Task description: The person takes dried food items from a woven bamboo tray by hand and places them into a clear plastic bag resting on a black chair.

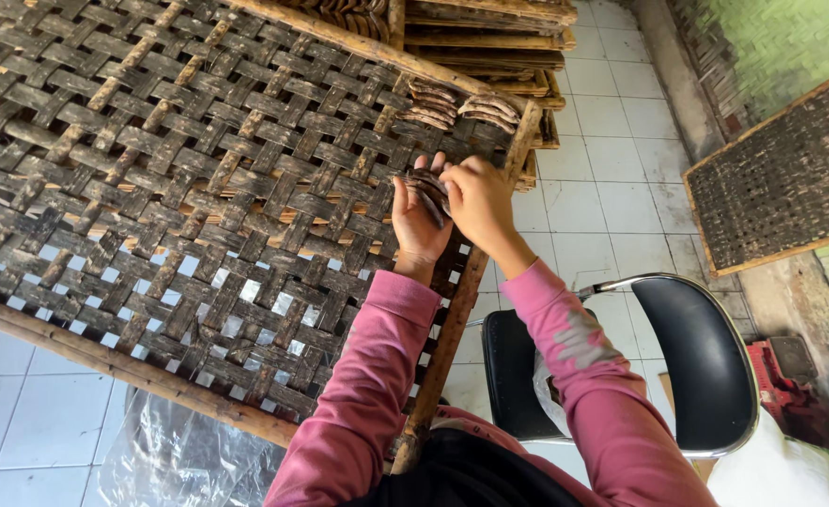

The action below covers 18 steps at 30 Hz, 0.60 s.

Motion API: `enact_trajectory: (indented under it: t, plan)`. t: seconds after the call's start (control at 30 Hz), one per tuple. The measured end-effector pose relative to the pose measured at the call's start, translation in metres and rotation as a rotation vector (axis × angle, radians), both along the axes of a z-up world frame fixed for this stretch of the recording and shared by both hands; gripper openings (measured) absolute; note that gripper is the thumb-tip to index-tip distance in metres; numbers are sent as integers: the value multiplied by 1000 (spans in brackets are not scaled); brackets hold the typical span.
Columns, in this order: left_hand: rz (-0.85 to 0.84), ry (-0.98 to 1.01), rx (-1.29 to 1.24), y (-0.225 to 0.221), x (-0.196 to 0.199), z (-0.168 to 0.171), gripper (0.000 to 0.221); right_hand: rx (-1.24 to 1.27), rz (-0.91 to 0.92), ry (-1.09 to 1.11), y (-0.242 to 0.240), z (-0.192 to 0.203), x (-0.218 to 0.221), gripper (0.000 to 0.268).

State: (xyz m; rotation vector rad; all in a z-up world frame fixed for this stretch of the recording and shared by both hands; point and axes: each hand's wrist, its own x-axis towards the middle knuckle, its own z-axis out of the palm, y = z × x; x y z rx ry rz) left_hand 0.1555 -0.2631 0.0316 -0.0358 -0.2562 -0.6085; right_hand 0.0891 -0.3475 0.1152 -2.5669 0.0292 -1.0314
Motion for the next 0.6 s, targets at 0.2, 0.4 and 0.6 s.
enact_trajectory:
  t: [0.2,0.4,0.6]
  plan:
    - [-22,36,92,-1,3,-4,69,-77,-201,-82,-94,-8,70,30]
    - [9,14,153,-1,3,-2,70,-146,-291,306,-148,-31,111,61]
    - [8,2,139,-1,2,-6,69,-74,-367,454,-139,-27,110,43]
